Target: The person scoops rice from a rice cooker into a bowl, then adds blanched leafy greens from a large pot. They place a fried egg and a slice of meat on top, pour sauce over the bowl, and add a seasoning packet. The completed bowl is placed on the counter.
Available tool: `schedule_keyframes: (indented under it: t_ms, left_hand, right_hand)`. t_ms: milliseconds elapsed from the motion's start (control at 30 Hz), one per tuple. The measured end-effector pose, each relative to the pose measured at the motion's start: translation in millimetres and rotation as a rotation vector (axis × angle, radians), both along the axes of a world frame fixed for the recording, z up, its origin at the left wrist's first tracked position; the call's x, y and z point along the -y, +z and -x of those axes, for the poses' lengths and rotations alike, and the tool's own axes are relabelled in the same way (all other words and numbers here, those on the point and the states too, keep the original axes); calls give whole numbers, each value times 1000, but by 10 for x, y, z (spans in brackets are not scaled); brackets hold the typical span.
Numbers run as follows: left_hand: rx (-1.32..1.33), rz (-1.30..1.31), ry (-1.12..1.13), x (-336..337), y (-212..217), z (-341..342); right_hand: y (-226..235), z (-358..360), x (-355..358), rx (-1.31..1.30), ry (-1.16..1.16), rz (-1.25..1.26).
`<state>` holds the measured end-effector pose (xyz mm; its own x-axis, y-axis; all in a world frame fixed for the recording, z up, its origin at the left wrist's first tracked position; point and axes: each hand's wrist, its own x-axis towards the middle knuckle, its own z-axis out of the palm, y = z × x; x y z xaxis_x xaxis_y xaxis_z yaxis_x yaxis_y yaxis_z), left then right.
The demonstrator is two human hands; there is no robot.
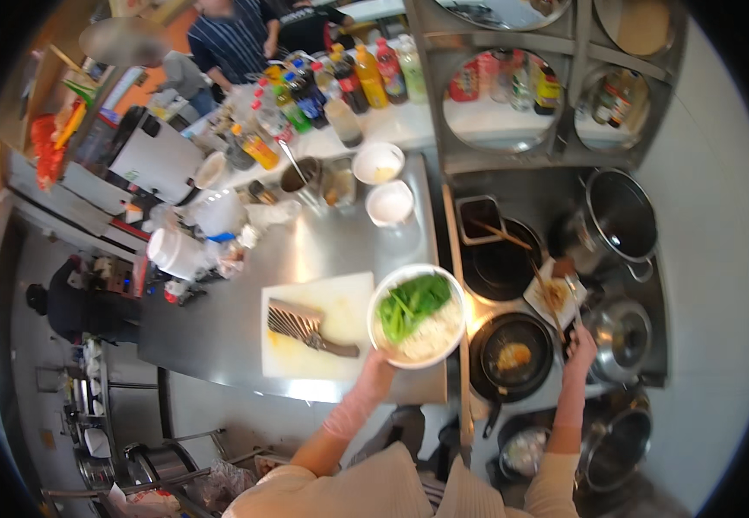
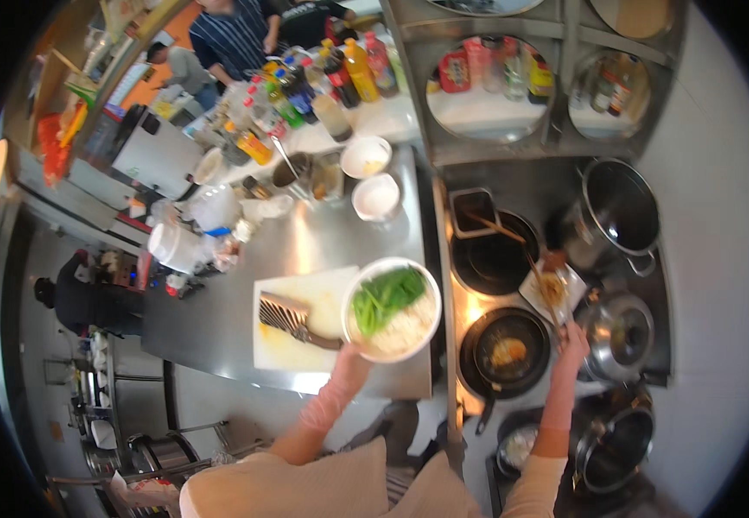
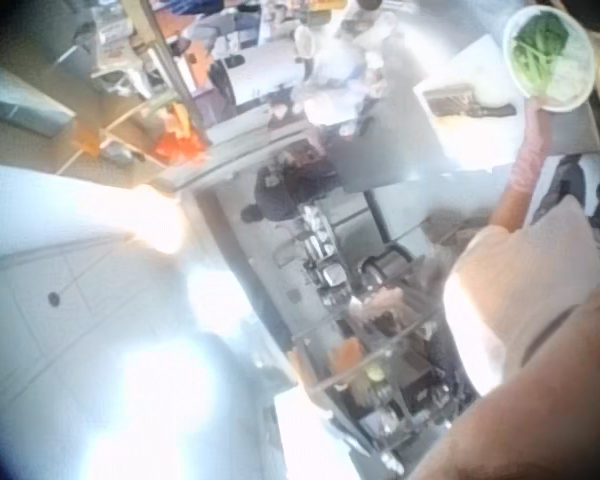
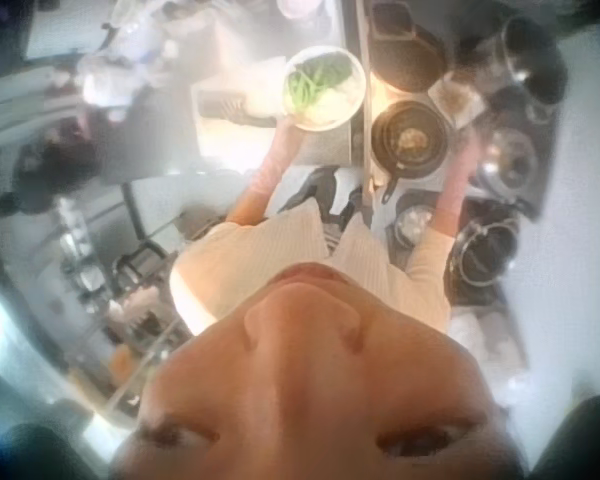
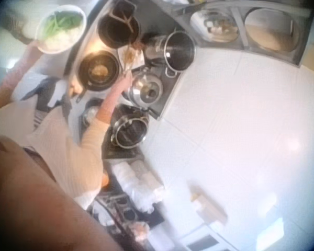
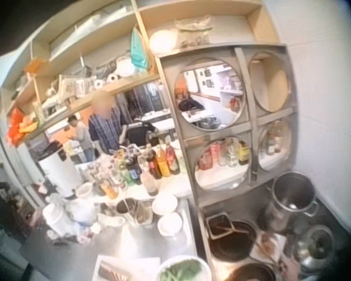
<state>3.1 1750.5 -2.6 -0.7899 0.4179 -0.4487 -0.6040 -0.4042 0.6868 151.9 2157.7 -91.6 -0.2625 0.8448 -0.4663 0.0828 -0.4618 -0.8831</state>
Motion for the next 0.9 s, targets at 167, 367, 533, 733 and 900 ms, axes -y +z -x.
schedule_keyframes:
  t_ms: [167,367,533,733,900]
  left_hand:
    - [-67,-30,-71,43,193,132]
    - [-144,-102,-144,-97,502,263]
    - [-160,-97,-177,-108,564,310]
    - [-189,-68,-202,-57,605,350]
    - [-202,-64,-213,19,574,405]
  right_hand:
    - [1391,75,633,-177,237,-67]
    - [2287,264,1412,-213,489,-44]
    - [2390,359,1832,-172,707,-22]
    - [2299,441,2058,-49,798,-221]
    - [2323,381,1991,-18,820,-305]
